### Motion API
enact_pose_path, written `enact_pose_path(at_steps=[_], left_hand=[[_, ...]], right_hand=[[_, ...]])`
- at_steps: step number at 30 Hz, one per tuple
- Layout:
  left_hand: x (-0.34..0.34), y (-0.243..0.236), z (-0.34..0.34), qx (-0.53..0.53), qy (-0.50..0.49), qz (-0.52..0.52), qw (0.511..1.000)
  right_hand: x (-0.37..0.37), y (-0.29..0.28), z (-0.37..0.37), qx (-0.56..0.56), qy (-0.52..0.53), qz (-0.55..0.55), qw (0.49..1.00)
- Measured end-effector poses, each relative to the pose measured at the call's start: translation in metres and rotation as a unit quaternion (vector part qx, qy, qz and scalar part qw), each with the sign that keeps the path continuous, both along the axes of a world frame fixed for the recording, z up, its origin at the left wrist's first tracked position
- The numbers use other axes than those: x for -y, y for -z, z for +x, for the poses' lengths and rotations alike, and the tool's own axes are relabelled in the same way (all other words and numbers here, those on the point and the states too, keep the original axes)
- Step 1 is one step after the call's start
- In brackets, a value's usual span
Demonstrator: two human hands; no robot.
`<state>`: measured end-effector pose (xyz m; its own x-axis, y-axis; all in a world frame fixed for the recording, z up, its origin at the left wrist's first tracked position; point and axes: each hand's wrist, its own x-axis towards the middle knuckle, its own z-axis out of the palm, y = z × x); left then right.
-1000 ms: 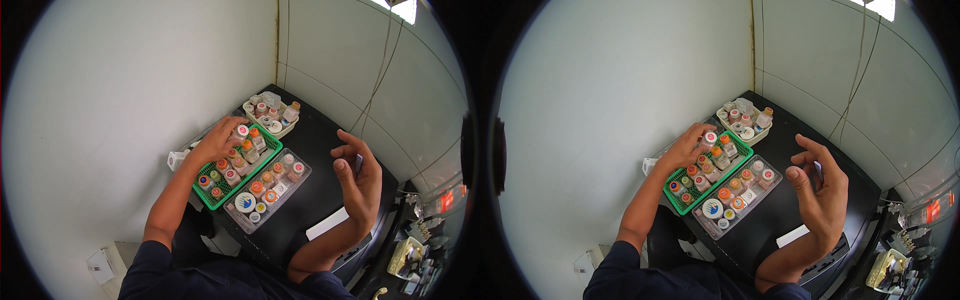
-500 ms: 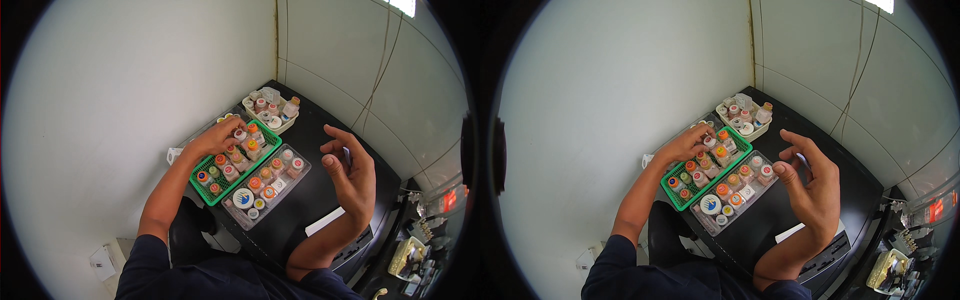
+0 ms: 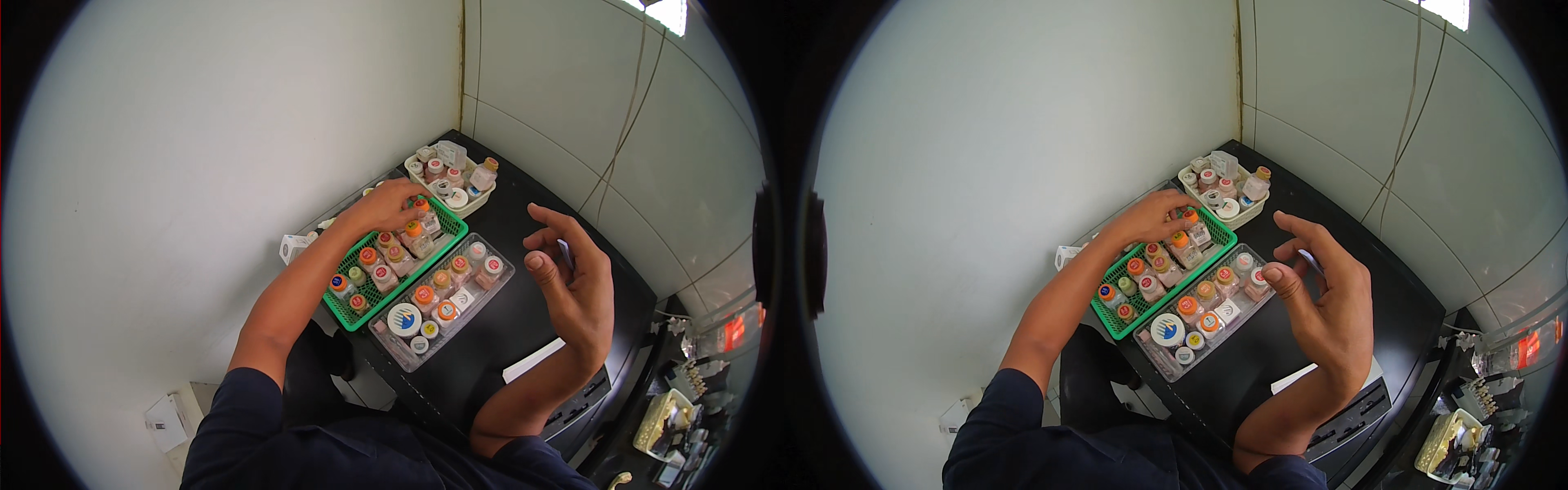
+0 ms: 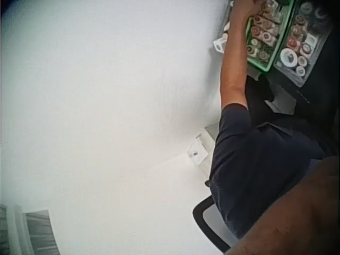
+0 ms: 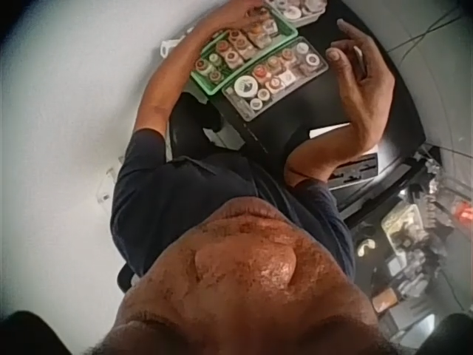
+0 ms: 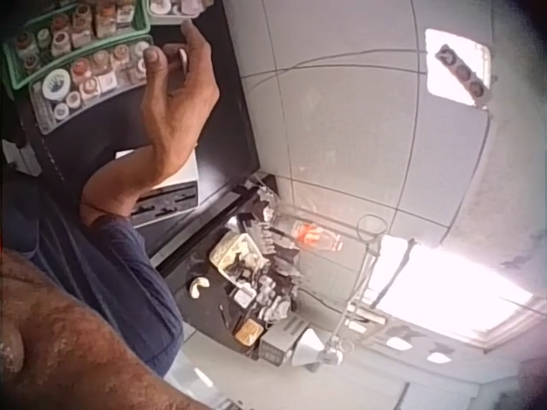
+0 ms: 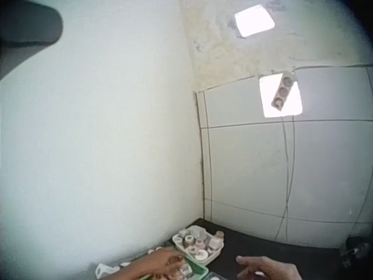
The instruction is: Applying ceramic or porcelain paste to a dental crown model with a brush.
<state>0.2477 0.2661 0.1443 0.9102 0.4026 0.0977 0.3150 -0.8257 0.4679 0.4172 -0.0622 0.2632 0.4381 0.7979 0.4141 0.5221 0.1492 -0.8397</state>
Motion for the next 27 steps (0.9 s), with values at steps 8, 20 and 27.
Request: enact_pose_path(at_steps=[8,20,27], left_hand=[[0.008,-0.012,-0.025,0.009,-0.057,-0.053,0.997],[0.018,-0.013,-0.063,-0.090,0.002,-0.032,0.995],[0.046,-0.046,-0.107,0.121,-0.116,-0.120,0.979]], right_hand=[[0.000,-0.001,-0.004,0.009,-0.005,-0.014,1.000],[-0.008,-0.018,-0.028,0.050,-0.031,-0.034,0.998],[-0.013,-0.014,-0.048,0.101,-0.104,0.008,0.989]])
